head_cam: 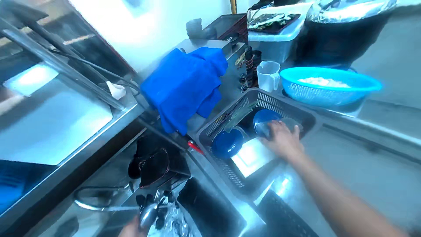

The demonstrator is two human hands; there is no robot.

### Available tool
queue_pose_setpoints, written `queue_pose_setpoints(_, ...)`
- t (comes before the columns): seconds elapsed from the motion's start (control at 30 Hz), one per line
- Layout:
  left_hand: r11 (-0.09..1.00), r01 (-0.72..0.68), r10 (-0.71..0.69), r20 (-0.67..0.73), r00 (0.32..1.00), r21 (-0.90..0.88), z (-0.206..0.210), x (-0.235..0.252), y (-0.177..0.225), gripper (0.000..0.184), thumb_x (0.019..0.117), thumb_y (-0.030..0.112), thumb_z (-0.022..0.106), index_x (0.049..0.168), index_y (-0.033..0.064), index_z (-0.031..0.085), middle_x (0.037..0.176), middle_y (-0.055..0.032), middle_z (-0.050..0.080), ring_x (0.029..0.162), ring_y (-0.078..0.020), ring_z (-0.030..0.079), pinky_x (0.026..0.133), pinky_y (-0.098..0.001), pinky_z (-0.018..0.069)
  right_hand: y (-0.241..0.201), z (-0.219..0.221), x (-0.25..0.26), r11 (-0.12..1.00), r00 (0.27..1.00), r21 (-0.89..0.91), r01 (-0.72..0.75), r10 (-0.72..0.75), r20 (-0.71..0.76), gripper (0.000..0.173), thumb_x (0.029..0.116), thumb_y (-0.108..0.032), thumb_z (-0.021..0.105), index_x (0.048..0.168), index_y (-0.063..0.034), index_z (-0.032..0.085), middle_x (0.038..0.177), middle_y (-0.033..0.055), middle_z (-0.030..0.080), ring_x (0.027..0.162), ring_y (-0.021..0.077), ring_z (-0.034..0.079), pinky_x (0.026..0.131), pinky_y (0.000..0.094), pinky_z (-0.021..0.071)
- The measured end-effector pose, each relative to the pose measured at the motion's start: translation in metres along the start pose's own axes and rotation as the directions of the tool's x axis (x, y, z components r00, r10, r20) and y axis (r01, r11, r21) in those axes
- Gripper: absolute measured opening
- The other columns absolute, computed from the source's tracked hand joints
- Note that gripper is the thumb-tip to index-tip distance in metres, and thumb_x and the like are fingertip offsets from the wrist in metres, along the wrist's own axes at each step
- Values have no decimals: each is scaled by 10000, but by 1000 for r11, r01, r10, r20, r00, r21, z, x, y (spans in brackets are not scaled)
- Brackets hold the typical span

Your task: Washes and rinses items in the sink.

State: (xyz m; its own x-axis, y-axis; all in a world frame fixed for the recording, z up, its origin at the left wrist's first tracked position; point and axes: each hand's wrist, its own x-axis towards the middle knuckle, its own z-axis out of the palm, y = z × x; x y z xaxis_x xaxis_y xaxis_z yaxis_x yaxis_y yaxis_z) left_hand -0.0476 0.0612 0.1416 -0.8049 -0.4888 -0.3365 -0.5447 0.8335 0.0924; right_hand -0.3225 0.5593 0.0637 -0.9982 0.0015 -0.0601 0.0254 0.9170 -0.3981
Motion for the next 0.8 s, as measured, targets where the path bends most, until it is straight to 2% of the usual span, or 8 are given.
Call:
queue_pose_setpoints(0.07,993,-109,113,-62,992,52,-22,-9,59,423,915,211,674,1226,-73,636,1024,-289,701,997,-466,687,891,-683,516,-1,-8,-2,997,998,59,-40,43,-43,536,868,-397,728,1312,-113,636,1388,127,605,1389,356,481,1156,777,149)
queue_pose_setpoints(0.17,931,-332,350,-119,929,150,-40,-1,162,384,878,170,679,1216,-14,669,952,-228,721,929,-418,714,851,-645,545,2,-9,-9,993,984,118,-23,44,-174,371,835,-207,740,1168,-57,675,1252,183,637,1301,406,529,1150,771,166)
queue_pose_setpoints(0.3,894,-419,420,30,907,158,-35,20,313,324,974,276,655,1241,93,669,970,-161,724,939,-354,708,846,-595,560,13,-6,-12,985,987,165,44,-17,-163,503,888,-309,661,1329,-68,625,1364,165,616,1328,368,541,1183,683,240)
queue_pose_setpoints(0.37,875,-464,461,55,886,137,-12,45,369,320,973,312,636,1231,125,667,975,-150,725,929,-352,714,810,-604,572,13,-4,-11,985,991,167,52,-30,-131,562,917,-404,619,1386,-96,595,1399,128,608,1350,319,536,1206,652,232)
queue_pose_setpoints(0.47,890,-448,438,115,891,81,21,74,429,480,915,347,696,1341,138,630,1103,-169,723,1033,-361,705,862,-612,565,17,-1,-11,972,983,232,33,10,-182,630,944,-384,602,1479,-68,499,1445,153,570,1377,319,512,1221,620,230)
queue_pose_setpoints(0.57,887,-452,461,124,879,-99,30,78,440,727,862,427,791,1467,109,543,1275,-170,673,1164,-339,655,993,-595,523,21,2,-12,945,971,324,38,42,-236,601,959,-285,566,1502,-47,464,1478,174,540,1404,331,485,1233,584,235)
queue_pose_setpoints(0.63,855,-475,490,23,872,-208,19,70,420,712,892,443,769,1491,139,535,1362,-137,645,1229,-307,637,1043,-582,511,25,3,-14,925,959,375,67,44,-280,553,969,-254,560,1476,-43,496,1470,183,545,1393,352,493,1215,577,296)
queue_pose_setpoints(0.8,801,-468,424,-199,884,-374,7,40,277,474,996,335,689,1411,128,593,1282,-55,689,1104,-190,695,953,-463,592,31,1,-19,845,917,513,154,71,-392,435,978,-186,555,1373,-7,585,1385,234,587,1288,418,563,1056,626,459)
